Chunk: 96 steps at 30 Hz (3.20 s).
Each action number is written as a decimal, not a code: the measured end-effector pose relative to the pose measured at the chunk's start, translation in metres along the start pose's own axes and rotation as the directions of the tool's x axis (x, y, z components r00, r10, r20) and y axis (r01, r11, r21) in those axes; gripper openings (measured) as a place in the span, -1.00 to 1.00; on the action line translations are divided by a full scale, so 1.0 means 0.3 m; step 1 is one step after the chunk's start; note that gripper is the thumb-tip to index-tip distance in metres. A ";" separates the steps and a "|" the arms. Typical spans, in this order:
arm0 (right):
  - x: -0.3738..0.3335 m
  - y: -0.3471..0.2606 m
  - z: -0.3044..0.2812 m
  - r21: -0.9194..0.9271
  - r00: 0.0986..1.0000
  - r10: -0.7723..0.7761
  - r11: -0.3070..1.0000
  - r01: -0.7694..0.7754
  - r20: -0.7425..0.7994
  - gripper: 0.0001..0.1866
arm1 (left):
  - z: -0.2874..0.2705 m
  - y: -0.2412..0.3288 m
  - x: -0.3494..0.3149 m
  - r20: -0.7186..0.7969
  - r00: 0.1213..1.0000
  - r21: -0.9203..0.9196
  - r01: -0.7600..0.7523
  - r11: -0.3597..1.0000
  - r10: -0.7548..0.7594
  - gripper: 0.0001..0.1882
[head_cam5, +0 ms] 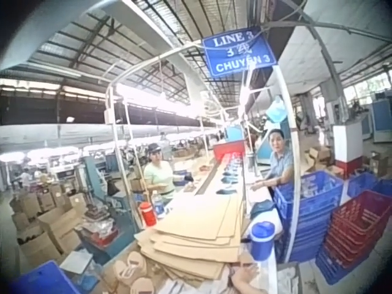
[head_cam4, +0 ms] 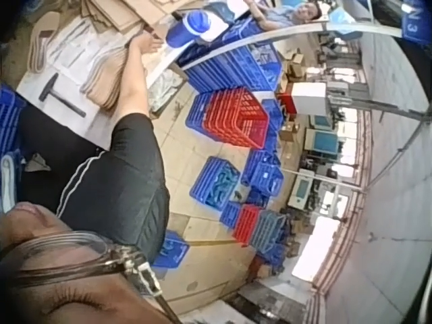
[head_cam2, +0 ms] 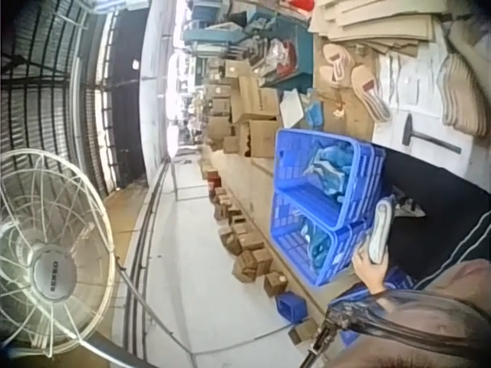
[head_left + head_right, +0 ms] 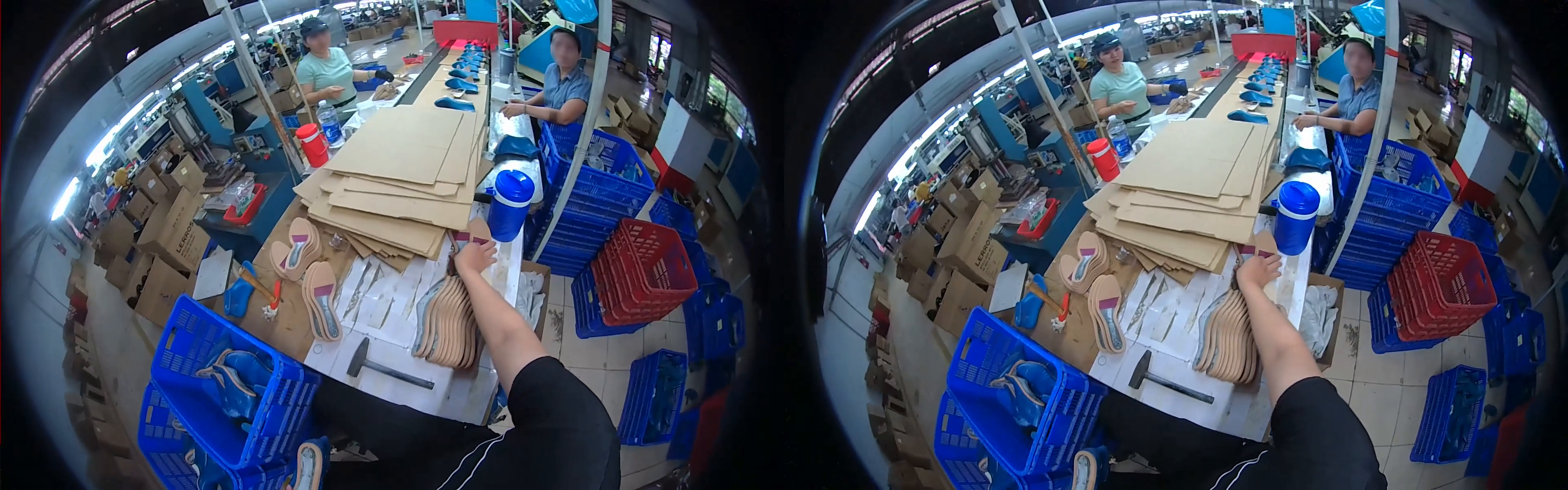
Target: Assembling insoles and shoe lasts using a hammer and manual checking.
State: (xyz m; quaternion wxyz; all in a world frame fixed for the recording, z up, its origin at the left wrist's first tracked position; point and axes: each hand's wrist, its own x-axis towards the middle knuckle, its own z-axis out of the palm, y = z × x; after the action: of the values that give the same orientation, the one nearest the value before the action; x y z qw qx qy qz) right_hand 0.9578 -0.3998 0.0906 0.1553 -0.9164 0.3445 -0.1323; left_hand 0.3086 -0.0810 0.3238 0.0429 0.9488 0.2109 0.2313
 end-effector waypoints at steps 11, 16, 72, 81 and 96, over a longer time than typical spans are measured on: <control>-0.098 -0.165 -0.038 0.121 0.958 0.004 0.992 -0.040 0.287 -0.46 | -0.008 -0.037 -0.112 -0.031 0.995 0.089 0.096 0.991 -0.093 -0.30; 0.104 0.233 -0.103 0.710 0.694 -0.153 0.092 -0.699 0.703 -0.57 | 0.058 -0.168 -0.107 0.077 0.995 0.048 0.054 0.997 -0.058 -0.22; -0.070 0.227 -0.096 0.517 0.972 -0.234 0.835 0.190 0.020 -0.26 | 0.130 -0.201 -0.105 -0.227 0.928 0.008 0.306 0.952 -0.296 -0.33; 0.043 0.243 0.013 0.567 0.970 -0.187 0.821 0.068 0.155 -0.48 | 0.179 -0.231 -0.121 -0.336 0.901 -0.002 0.291 0.957 -0.275 -0.38; 0.085 0.204 0.040 0.770 0.985 -0.154 0.618 0.158 -0.079 -0.82 | 0.196 -0.236 -0.164 -0.298 0.891 -0.001 0.360 0.933 -0.344 -0.28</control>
State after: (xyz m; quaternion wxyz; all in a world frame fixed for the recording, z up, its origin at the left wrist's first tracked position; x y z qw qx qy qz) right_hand 0.9444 -0.4582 0.0601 0.5197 -0.7873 0.1741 -0.2823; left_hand 0.2689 -0.0364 0.2380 0.0265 0.8508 0.3895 0.3518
